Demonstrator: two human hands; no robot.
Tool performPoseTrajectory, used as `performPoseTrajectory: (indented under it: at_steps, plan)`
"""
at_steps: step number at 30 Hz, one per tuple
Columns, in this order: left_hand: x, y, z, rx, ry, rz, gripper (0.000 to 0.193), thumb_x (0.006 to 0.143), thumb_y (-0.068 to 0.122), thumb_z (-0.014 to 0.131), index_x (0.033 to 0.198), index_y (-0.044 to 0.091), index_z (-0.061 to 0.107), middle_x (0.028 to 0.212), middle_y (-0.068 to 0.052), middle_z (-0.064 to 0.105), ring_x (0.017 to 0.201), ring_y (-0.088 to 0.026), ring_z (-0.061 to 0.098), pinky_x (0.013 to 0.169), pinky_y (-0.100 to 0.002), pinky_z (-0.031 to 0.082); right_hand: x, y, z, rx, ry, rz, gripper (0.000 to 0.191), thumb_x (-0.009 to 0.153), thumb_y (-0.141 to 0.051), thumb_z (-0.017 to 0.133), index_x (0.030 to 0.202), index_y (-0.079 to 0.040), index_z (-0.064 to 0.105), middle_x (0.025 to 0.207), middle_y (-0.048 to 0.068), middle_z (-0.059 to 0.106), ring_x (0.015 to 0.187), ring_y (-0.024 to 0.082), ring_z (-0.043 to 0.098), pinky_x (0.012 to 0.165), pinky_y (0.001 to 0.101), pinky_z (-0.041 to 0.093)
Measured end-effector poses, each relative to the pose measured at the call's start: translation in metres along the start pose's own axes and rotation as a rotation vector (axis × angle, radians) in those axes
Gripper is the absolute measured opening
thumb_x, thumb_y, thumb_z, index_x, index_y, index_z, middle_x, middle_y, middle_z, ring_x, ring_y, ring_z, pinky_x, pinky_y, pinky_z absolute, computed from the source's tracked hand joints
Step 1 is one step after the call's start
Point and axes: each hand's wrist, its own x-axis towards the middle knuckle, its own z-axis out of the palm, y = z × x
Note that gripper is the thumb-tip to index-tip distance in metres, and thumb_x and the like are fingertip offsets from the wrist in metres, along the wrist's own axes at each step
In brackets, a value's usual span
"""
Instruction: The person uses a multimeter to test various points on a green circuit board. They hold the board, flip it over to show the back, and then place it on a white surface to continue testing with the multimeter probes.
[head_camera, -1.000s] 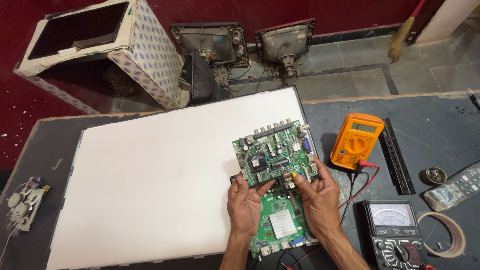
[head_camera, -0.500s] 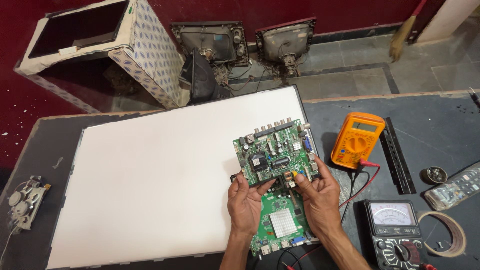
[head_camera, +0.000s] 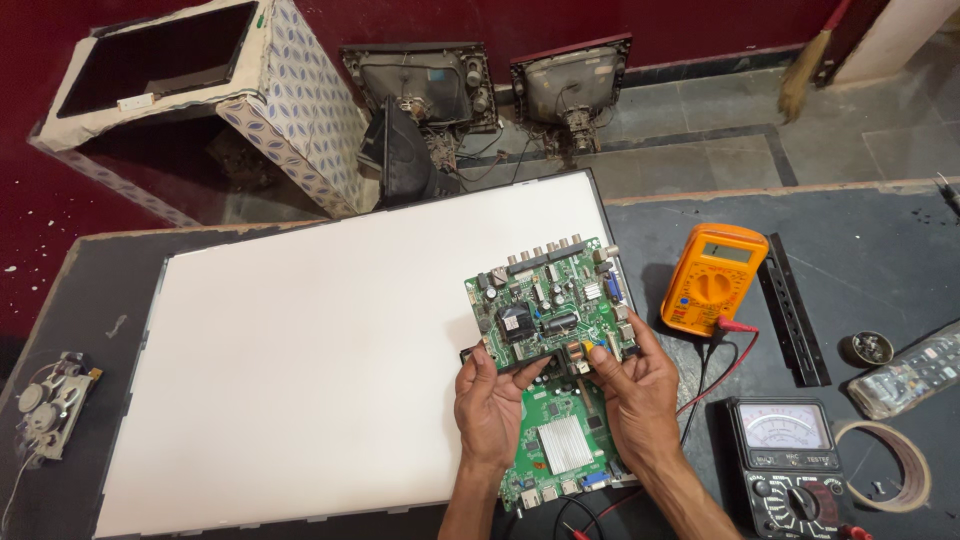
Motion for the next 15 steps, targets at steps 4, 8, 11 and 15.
performPoseTrajectory:
  at_steps: [4, 8, 11, 15]
  plan:
    - [-0.0017, -0.0008, -0.0013, -0.003, 0.001, 0.004, 0.044, 0.110, 0.030, 0.037, 0.123, -0.006, 0.058, 0.117, -0.020, 0.072, 0.110, -0.029, 0.072, 0.102, -0.046, 0.058, -0.0016, 0.0018, -0.0014, 0.014, 0.000, -0.003, 0.065, 0.091, 0.001, 0.065, 0.151, 0.005, 0.041, 0.118, 0.015, 0.071, 0.101, 0.017, 0.071, 0.087, 0.0330, 0.060]
    - [-0.0046, -0.0045, -0.0035, -0.009, 0.006, -0.001, 0.044, 0.110, 0.030, 0.037, 0.124, -0.006, 0.057, 0.117, -0.020, 0.072, 0.110, -0.029, 0.072, 0.101, -0.046, 0.059, -0.0035, 0.0059, -0.0055, 0.017, -0.001, -0.005, 0.065, 0.091, 0.002, 0.065, 0.151, 0.005, 0.041, 0.117, 0.016, 0.071, 0.101, 0.017, 0.071, 0.087, 0.0325, 0.060]
    - [-0.0051, -0.0043, -0.0042, -0.007, 0.006, 0.002, 0.044, 0.110, 0.030, 0.037, 0.125, -0.006, 0.057, 0.117, -0.020, 0.072, 0.111, -0.029, 0.072, 0.101, -0.046, 0.059, -0.0038, 0.0072, -0.0060, 0.010, 0.001, -0.004, 0.065, 0.091, 0.002, 0.065, 0.151, 0.005, 0.041, 0.115, 0.016, 0.071, 0.099, 0.017, 0.071, 0.085, 0.0323, 0.060]
    - [-0.0056, -0.0033, -0.0041, -0.001, 0.012, -0.001, 0.046, 0.110, 0.031, 0.036, 0.125, -0.006, 0.057, 0.117, -0.020, 0.072, 0.110, -0.029, 0.072, 0.101, -0.046, 0.059, -0.0040, 0.0073, -0.0048, 0.013, 0.003, 0.003, 0.065, 0.091, 0.002, 0.064, 0.151, 0.005, 0.041, 0.114, 0.015, 0.072, 0.098, 0.017, 0.071, 0.085, 0.0323, 0.061]
